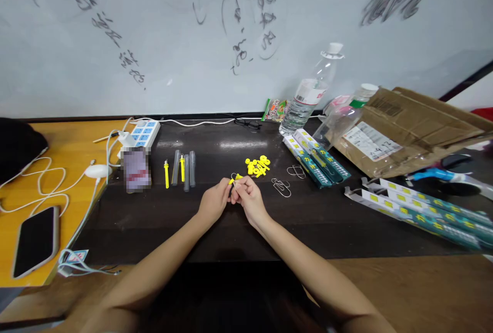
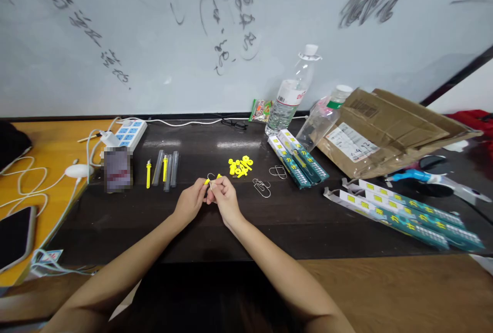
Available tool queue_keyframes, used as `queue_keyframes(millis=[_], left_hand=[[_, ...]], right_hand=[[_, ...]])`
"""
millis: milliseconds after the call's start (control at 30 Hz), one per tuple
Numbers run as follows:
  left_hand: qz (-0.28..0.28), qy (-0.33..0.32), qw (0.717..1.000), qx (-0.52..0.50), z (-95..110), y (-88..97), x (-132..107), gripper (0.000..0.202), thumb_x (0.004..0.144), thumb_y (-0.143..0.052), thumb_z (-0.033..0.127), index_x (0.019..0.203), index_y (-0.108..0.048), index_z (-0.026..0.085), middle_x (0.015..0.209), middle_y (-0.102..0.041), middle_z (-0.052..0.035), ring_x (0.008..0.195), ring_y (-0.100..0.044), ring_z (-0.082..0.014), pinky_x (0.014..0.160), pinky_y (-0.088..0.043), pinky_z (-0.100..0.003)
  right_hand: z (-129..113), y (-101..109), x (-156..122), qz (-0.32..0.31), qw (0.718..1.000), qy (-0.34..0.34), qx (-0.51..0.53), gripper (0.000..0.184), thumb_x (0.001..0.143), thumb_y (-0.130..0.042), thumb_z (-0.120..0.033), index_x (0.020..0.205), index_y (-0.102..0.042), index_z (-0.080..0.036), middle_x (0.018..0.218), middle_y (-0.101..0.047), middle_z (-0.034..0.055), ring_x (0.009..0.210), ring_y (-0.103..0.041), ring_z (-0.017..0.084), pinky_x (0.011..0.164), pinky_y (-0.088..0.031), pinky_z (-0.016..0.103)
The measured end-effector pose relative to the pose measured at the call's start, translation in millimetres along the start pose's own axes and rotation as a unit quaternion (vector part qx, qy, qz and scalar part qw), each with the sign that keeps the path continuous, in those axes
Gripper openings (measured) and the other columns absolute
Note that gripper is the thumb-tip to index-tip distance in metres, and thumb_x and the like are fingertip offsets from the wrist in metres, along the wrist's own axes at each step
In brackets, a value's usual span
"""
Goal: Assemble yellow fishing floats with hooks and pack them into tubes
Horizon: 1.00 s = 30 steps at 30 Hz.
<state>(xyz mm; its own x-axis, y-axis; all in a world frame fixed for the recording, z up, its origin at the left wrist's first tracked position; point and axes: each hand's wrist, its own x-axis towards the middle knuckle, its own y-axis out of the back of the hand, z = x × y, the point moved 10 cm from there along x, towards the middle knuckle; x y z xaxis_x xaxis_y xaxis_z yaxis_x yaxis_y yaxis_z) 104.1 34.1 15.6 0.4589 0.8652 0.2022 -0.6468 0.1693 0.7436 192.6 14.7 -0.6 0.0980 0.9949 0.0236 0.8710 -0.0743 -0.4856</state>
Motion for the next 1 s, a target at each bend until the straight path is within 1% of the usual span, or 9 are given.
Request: queue_keyframes(millis=[100, 233, 400, 533, 667, 767, 900, 1000], left_hand=[[0.008, -0.009, 0.999, 0.048, 0, 2.3, 2, 0.023, 0.096, -0.03, 0.03, 0.097, -0.051, 0.021, 0.075, -0.06, 0.0002, 0.067, -0.059, -0.014, 0.06, -0.04, -0.022], [-0.002, -0.016, 0.996, 0.088, 0, -0.2, 3, 0.023, 0.096, -0.03, 0.028, 0.094, -0.051, 0.021, 0.075, -0.06, 0.0002, 0.07, -0.059, -0.014, 0.062, -0.038, -0.022], [0.003, -0.002, 0.992, 0.124, -3, 0.4, 3, 0.022, 0.095, -0.031, 0.027, 0.092, -0.052, 0.021, 0.077, -0.06, -0.0006, 0.07, -0.057, -0.0141, 0.061, -0.036, -0.022], [0.003, 0.013, 0.996, 0.086, -5, -0.1, 2, 0.02, 0.094, -0.032, 0.029, 0.089, -0.05, 0.021, 0.072, -0.057, 0.0011, 0.065, -0.054, -0.013, 0.058, -0.034, -0.021], [0.012, 0.035, 0.999, 0.021, -6, -0.3, 0, 0.023, 0.096, -0.028, 0.03, 0.09, -0.049, 0.021, 0.067, -0.055, 0.0026, 0.058, -0.053, -0.0117, 0.057, -0.034, -0.021], [0.006, 0.035, 0.999, -0.008, -5, -2.7, 0, 0.022, 0.095, -0.028, 0.03, 0.089, -0.048, 0.021, 0.066, -0.055, 0.0027, 0.057, -0.053, -0.0114, 0.057, -0.034, -0.021], [0.008, 0.031, 0.999, -0.007, -6, -1.5, 1, 0.019, 0.093, -0.031, 0.027, 0.088, -0.048, 0.021, 0.068, -0.055, 0.0025, 0.059, -0.052, -0.0113, 0.057, -0.034, -0.021], [-0.004, 0.02, 1.0, 0.006, -7, -3.6, 1, 0.009, 0.086, -0.041, 0.019, 0.087, -0.049, 0.021, 0.07, -0.056, 0.003, 0.062, -0.052, -0.0113, 0.059, -0.034, -0.021]], right_hand=[[1, 0, -1, 0.009, 1.0, -0.012, 0.015, 0.024, 0.077, -0.065, -0.035, 0.08, -0.046, -0.022, 0.05, -0.052, -0.0092, 0.043, -0.046, 0.007, 0.053, -0.049, 0.023], [4, 1, -2, 0.015, 0.999, -0.026, 0.04, 0.024, 0.076, -0.067, -0.034, 0.079, -0.047, -0.022, 0.05, -0.051, -0.0093, 0.043, -0.045, 0.007, 0.053, -0.048, 0.024], [4, -5, -3, 0.004, 0.997, -0.034, 0.07, 0.023, 0.076, -0.066, -0.034, 0.079, -0.046, -0.022, 0.05, -0.05, -0.0095, 0.044, -0.045, 0.007, 0.055, -0.048, 0.024], [4, -9, -4, 0.001, 0.997, -0.03, 0.07, 0.023, 0.077, -0.065, -0.033, 0.08, -0.045, -0.022, 0.049, -0.05, -0.0099, 0.044, -0.045, 0.007, 0.055, -0.048, 0.024], [-1, -4, -3, 0.021, 0.998, -0.002, 0.064, 0.024, 0.077, -0.065, -0.033, 0.082, -0.044, -0.022, 0.049, -0.051, -0.0102, 0.045, -0.046, 0.007, 0.054, -0.048, 0.024], [-1, -2, -1, 0.026, 0.998, -0.004, 0.064, 0.025, 0.076, -0.064, -0.032, 0.083, -0.043, -0.023, 0.049, -0.051, -0.0109, 0.044, -0.045, 0.007, 0.053, -0.047, 0.024], [0, -6, -1, 0.019, 0.997, -0.011, 0.078, 0.025, 0.076, -0.064, -0.031, 0.083, -0.042, -0.023, 0.049, -0.051, -0.0109, 0.044, -0.045, 0.008, 0.052, -0.045, 0.024], [1, -10, -2, 0.014, 0.996, -0.018, 0.089, 0.025, 0.076, -0.063, -0.03, 0.086, -0.041, -0.024, 0.049, -0.05, -0.0111, 0.044, -0.045, 0.008, 0.052, -0.044, 0.023]])
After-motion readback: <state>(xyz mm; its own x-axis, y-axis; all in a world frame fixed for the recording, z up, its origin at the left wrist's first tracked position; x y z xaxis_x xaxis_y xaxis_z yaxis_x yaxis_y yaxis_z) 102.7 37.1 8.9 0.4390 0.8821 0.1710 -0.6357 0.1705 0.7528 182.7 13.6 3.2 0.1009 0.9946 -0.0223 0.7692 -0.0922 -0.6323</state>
